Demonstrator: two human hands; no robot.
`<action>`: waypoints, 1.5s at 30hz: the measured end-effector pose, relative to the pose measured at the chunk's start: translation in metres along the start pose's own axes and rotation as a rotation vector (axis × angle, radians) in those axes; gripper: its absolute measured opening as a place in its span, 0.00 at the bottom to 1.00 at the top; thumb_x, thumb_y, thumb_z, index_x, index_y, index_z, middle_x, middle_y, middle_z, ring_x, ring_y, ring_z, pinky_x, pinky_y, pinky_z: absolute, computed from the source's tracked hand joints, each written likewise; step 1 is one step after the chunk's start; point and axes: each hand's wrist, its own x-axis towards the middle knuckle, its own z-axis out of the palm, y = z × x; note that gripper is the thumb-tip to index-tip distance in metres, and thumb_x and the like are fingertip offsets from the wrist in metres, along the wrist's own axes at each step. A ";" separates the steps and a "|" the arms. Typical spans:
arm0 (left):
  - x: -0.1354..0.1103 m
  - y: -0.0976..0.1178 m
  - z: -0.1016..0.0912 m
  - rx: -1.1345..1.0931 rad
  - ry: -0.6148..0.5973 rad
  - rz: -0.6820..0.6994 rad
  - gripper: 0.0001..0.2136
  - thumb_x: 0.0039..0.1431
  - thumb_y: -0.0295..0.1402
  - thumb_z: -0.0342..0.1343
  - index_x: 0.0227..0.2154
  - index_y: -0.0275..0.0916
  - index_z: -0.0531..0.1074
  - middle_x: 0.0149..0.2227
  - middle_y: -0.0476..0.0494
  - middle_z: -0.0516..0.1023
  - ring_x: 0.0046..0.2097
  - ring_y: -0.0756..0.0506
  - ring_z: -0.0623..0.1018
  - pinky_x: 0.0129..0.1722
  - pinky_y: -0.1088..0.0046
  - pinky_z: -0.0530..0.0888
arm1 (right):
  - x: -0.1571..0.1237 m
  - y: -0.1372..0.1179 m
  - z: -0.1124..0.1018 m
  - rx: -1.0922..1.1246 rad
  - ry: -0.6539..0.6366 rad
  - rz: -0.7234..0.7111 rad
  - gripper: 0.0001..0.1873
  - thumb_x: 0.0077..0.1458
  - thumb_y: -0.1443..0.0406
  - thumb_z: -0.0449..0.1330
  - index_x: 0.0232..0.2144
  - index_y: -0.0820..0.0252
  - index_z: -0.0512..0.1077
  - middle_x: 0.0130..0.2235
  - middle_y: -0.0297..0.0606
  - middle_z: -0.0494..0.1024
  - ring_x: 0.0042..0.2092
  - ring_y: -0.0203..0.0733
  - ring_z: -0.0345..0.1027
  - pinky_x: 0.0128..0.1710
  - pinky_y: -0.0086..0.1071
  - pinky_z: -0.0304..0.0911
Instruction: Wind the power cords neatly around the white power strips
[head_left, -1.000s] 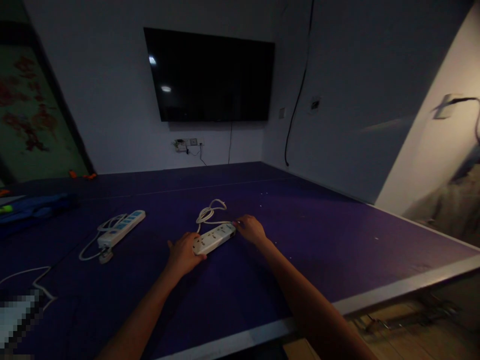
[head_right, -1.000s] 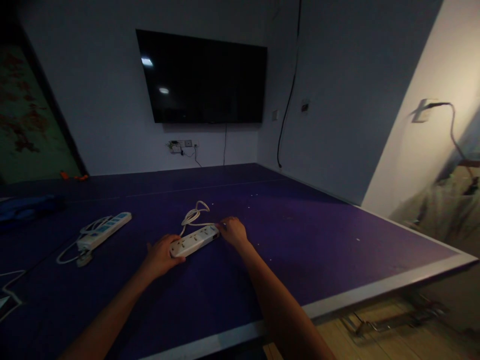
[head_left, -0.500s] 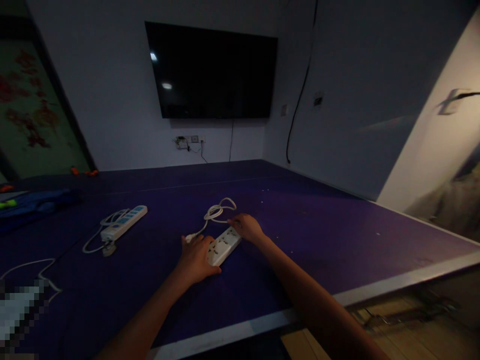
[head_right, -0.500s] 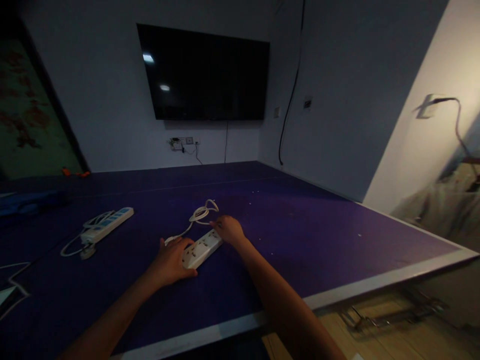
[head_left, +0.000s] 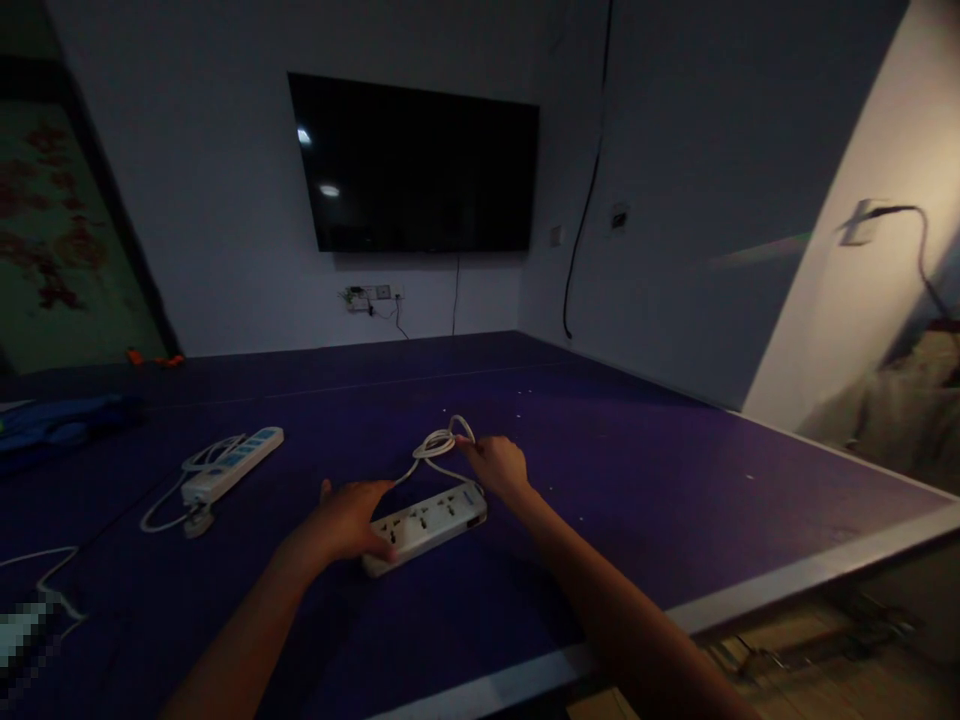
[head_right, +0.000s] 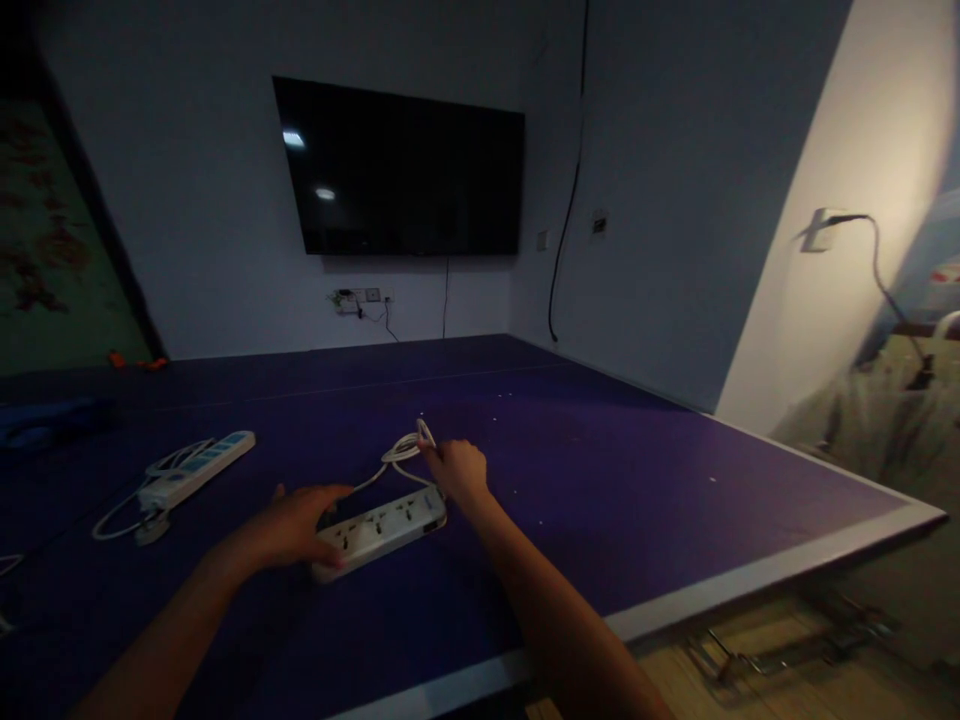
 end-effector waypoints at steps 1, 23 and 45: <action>0.004 0.000 -0.011 -0.029 0.028 0.006 0.38 0.36 0.39 0.66 0.55 0.44 0.66 0.53 0.37 0.74 0.55 0.34 0.71 0.60 0.47 0.55 | 0.002 0.000 -0.003 0.046 0.050 0.026 0.31 0.57 0.42 0.47 0.33 0.57 0.79 0.35 0.44 0.81 0.38 0.47 0.75 0.31 0.31 0.59; 0.100 -0.007 -0.080 -0.323 0.266 0.089 0.26 0.53 0.34 0.57 0.56 0.37 0.65 0.54 0.38 0.73 0.51 0.43 0.75 0.48 0.70 0.70 | 0.073 -0.048 -0.097 0.349 -0.047 -0.081 0.14 0.54 0.60 0.61 0.27 0.66 0.78 0.22 0.39 0.76 0.20 0.31 0.67 0.23 0.23 0.59; 0.119 -0.003 -0.058 -0.831 0.123 0.106 0.05 0.47 0.30 0.56 0.21 0.35 0.68 0.17 0.52 0.68 0.21 0.53 0.67 0.26 0.76 0.66 | 0.051 -0.041 -0.119 0.896 0.256 -0.262 0.17 0.55 0.56 0.58 0.25 0.65 0.75 0.27 0.38 0.76 0.21 0.29 0.62 0.23 0.26 0.60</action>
